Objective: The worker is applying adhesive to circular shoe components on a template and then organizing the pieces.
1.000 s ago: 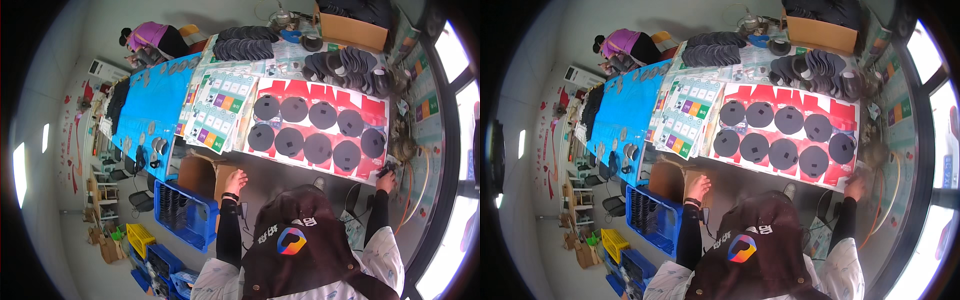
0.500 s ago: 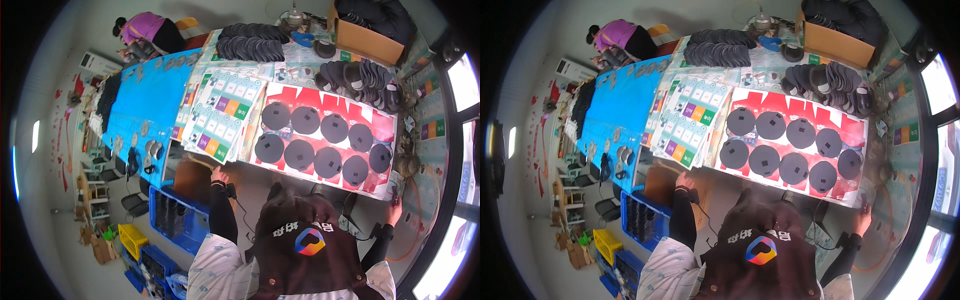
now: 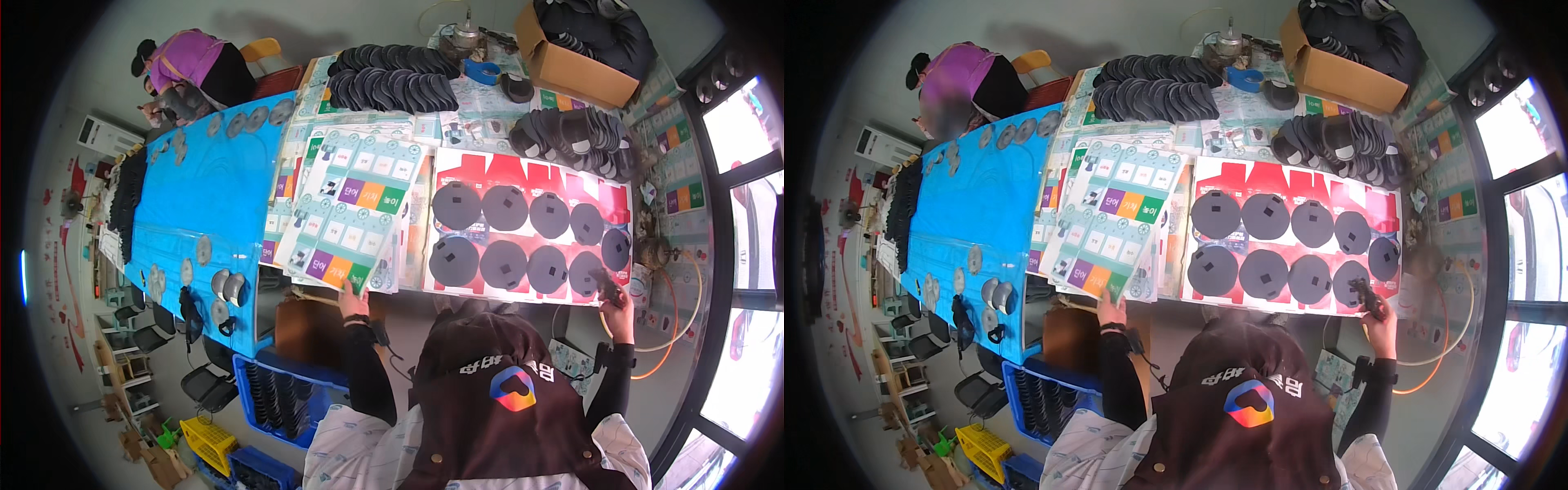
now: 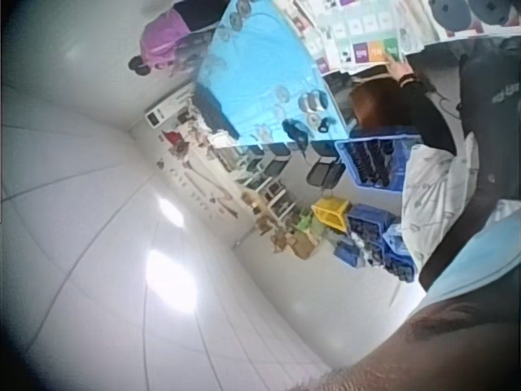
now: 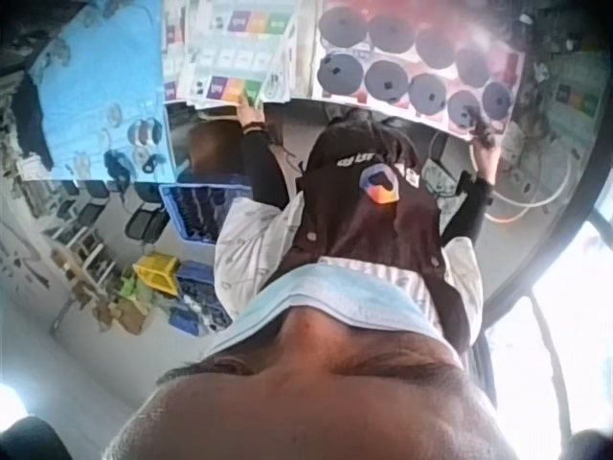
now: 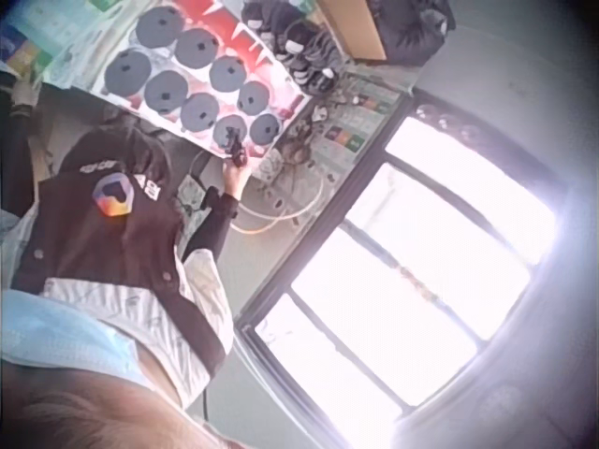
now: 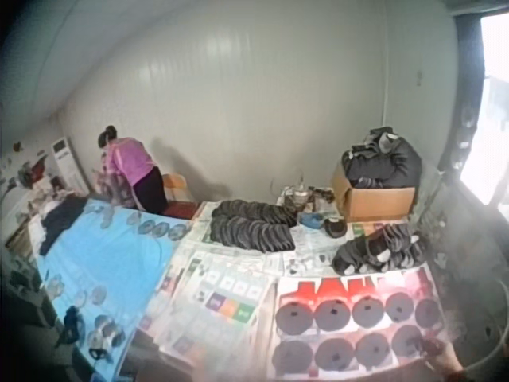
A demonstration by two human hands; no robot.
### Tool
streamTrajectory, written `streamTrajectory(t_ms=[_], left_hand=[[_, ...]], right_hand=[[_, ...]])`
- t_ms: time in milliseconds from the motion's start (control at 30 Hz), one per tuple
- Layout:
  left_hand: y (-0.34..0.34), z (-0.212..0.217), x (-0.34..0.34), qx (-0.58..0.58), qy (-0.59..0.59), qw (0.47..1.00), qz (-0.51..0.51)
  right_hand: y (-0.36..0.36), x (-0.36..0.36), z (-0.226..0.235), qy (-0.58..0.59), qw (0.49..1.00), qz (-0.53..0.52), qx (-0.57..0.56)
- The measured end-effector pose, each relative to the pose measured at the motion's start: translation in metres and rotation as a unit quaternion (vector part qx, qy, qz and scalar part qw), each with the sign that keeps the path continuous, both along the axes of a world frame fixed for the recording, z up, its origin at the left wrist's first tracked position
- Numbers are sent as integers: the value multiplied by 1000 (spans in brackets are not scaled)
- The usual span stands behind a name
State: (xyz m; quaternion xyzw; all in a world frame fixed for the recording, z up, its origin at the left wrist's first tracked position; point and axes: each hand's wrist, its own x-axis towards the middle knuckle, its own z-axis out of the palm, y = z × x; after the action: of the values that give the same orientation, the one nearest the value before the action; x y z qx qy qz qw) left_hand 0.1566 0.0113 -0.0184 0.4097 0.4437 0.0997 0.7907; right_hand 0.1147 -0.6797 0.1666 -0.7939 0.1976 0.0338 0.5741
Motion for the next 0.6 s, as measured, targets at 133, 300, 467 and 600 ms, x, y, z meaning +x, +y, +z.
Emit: streamTrajectory(t_ms=[133, 300, 467, 600], left_hand=[[-32, -9, -5, -97, -29, 992, 72], [-31, -41, 14, -64, 0, 997, -47], [-23, -20, 6, -86, 184, 944, -260], [-36, 17, -42, -22, 228, 937, -265]], right_hand=[[41, 15, -11, 18, 1000, 5, 20], [103, 53, 17, 51, 991, 116, -44], [141, 71, 6, 102, 966, 214, -100], [179, 87, 10, 73, 944, 295, -131]])
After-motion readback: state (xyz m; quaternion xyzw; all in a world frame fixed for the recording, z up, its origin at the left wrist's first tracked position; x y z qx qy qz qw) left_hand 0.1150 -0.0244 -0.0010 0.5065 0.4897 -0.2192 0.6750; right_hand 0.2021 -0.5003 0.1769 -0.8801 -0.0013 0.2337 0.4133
